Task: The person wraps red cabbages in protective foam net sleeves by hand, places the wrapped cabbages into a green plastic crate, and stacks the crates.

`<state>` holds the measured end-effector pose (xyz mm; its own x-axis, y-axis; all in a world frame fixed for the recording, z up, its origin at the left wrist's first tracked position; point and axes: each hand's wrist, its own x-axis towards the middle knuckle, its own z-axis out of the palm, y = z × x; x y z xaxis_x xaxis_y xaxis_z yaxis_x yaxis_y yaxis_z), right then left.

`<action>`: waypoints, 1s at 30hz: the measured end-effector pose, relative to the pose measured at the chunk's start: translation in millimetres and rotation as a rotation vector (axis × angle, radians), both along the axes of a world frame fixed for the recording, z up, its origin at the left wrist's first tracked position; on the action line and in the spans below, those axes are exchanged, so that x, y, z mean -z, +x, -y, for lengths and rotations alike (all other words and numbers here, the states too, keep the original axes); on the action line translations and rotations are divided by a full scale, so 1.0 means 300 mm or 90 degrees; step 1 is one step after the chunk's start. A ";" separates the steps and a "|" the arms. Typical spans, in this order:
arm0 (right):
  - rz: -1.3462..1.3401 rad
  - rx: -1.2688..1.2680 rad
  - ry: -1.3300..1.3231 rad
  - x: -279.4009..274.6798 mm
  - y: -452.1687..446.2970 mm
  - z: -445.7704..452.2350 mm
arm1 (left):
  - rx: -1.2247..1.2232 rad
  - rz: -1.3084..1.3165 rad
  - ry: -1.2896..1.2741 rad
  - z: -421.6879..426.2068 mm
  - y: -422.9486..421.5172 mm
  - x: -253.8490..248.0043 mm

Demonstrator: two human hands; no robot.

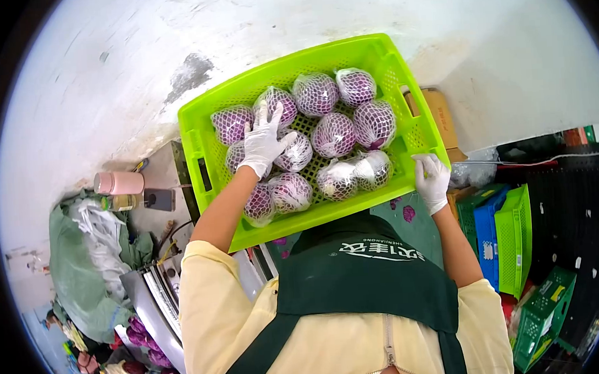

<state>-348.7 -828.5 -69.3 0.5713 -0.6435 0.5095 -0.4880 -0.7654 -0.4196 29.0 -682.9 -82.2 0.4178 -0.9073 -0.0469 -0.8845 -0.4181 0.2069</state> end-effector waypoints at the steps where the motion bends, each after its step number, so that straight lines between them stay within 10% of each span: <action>1: -0.004 0.004 -0.002 0.004 0.000 0.000 | -0.017 0.023 0.007 0.017 0.001 -0.005; 24: 0.003 0.068 0.009 0.042 -0.049 -0.017 | 0.268 -0.143 -0.282 0.248 -0.276 0.022; 30: 0.243 0.035 0.203 0.026 -0.108 -0.053 | 0.428 -0.388 -0.392 0.299 -0.940 -0.345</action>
